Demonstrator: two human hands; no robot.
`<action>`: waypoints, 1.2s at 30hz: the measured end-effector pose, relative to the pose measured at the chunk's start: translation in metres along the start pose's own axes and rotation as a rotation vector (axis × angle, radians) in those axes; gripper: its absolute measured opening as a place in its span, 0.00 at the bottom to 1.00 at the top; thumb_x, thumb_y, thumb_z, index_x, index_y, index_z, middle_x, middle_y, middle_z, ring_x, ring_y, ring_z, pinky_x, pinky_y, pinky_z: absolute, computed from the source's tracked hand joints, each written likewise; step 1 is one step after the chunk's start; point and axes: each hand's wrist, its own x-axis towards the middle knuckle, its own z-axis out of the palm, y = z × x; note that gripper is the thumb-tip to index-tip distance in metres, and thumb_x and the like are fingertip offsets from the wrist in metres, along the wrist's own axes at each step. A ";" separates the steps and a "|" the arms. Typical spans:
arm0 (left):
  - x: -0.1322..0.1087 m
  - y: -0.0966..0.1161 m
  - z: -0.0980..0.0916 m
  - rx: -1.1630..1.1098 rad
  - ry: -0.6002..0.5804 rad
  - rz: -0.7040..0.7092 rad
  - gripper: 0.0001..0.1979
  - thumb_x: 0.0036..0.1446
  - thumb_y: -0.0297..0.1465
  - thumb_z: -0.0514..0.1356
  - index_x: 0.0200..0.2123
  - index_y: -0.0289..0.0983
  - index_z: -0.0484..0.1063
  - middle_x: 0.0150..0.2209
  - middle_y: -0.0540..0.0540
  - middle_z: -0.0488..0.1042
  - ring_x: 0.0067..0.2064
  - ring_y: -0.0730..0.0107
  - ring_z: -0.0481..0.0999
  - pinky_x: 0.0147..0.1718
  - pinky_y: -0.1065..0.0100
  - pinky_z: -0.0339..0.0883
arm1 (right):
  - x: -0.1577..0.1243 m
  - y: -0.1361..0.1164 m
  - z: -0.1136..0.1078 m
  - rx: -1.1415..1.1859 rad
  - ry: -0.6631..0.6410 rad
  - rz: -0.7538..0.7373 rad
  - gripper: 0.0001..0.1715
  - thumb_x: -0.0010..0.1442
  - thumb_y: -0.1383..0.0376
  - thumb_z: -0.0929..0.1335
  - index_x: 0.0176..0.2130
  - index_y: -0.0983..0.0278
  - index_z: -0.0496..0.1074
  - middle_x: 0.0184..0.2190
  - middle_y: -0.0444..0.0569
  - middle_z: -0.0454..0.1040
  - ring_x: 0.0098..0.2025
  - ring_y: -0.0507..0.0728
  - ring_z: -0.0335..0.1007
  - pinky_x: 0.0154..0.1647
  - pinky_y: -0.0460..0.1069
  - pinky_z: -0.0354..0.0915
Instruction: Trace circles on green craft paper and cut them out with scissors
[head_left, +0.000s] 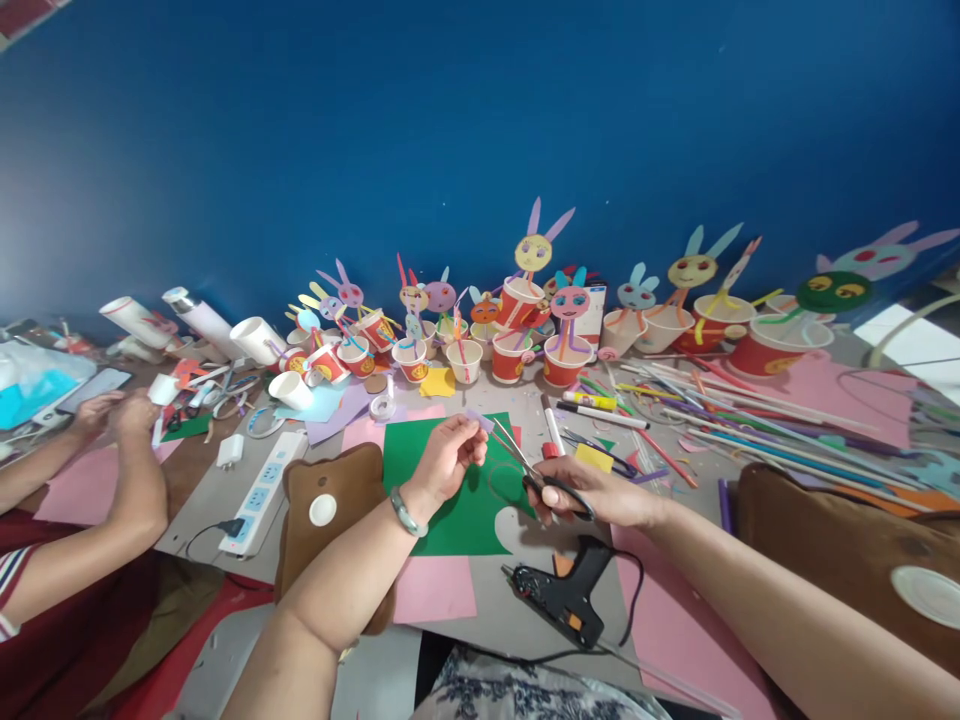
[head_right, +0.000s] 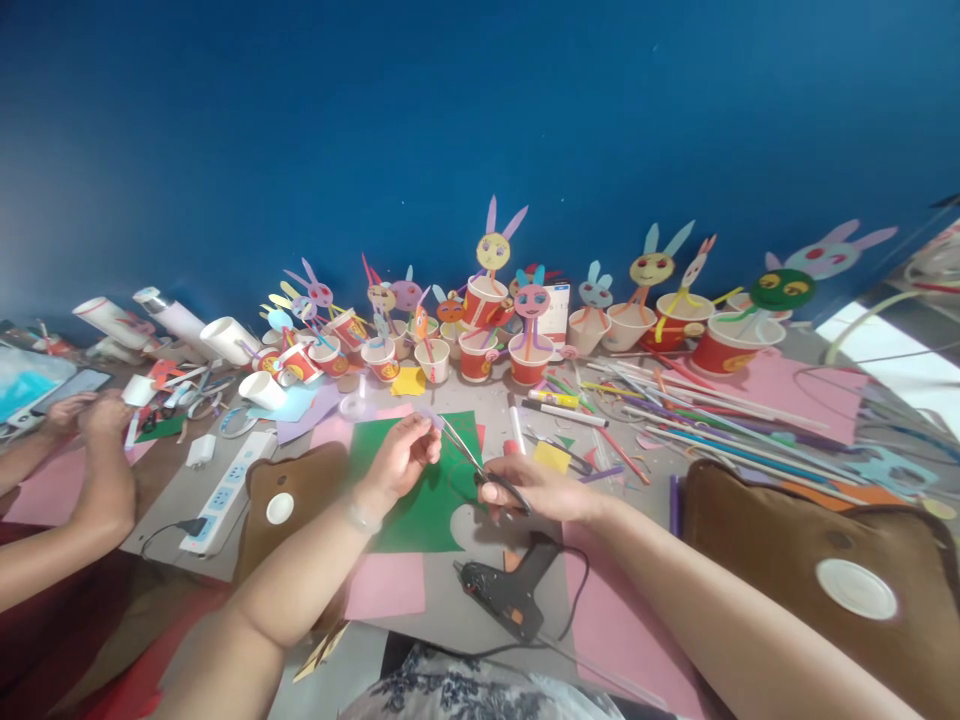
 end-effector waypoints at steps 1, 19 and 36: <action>0.000 0.000 0.000 0.012 0.000 0.000 0.18 0.49 0.41 0.71 0.27 0.34 0.70 0.27 0.49 0.72 0.23 0.79 0.68 0.23 0.73 0.60 | 0.000 0.000 0.000 0.001 0.003 -0.003 0.36 0.57 0.36 0.67 0.35 0.67 0.72 0.27 0.48 0.74 0.25 0.50 0.60 0.26 0.45 0.54; -0.005 -0.003 0.003 0.252 -0.139 0.072 0.19 0.55 0.45 0.67 0.27 0.34 0.73 0.20 0.51 0.69 0.23 0.77 0.66 0.27 0.71 0.59 | -0.002 -0.008 0.003 0.122 -0.015 -0.088 0.39 0.59 0.34 0.64 0.37 0.69 0.72 0.27 0.49 0.74 0.24 0.50 0.62 0.28 0.48 0.59; -0.005 -0.003 0.005 0.232 -0.096 0.061 0.19 0.54 0.45 0.68 0.26 0.34 0.72 0.21 0.52 0.68 0.23 0.78 0.66 0.26 0.71 0.59 | -0.002 0.011 0.005 0.217 0.079 -0.019 0.42 0.55 0.31 0.64 0.33 0.67 0.71 0.20 0.46 0.69 0.18 0.48 0.57 0.17 0.45 0.52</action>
